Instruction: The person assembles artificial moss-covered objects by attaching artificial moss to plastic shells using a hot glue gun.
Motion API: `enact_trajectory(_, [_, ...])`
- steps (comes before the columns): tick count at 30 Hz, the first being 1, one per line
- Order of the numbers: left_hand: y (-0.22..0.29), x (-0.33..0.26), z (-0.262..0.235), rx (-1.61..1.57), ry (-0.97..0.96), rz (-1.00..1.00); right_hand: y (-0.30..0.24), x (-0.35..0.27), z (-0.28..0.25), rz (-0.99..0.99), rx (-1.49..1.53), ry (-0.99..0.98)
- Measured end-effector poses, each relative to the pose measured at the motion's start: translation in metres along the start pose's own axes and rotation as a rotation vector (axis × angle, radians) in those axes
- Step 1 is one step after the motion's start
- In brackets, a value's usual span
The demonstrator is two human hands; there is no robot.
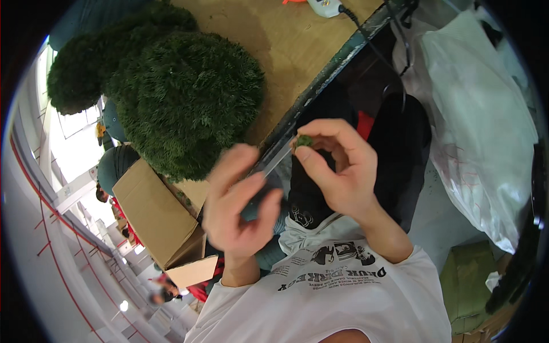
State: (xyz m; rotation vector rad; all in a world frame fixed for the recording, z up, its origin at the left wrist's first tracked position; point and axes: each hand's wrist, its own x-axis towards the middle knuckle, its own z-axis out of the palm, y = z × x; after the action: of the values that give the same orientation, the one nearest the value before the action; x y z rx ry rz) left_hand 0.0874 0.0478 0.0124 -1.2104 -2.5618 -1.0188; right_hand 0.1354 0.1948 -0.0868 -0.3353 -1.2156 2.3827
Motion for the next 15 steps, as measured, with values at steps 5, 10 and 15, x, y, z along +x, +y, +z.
enact_trajectory(5, [-0.001,0.071,-0.009,0.223,0.308,0.072,-0.003,0.057,-0.004,-0.222,-0.042,-0.107])
enact_trajectory(10, [-0.006,0.127,-0.014,0.746,-0.248,0.256,-0.004,0.07,0.009,-0.131,-0.014,-0.101])
enact_trajectory(15, [-0.015,0.131,-0.017,0.721,-0.425,0.254,0.004,0.076,0.022,0.055,0.241,-0.117])
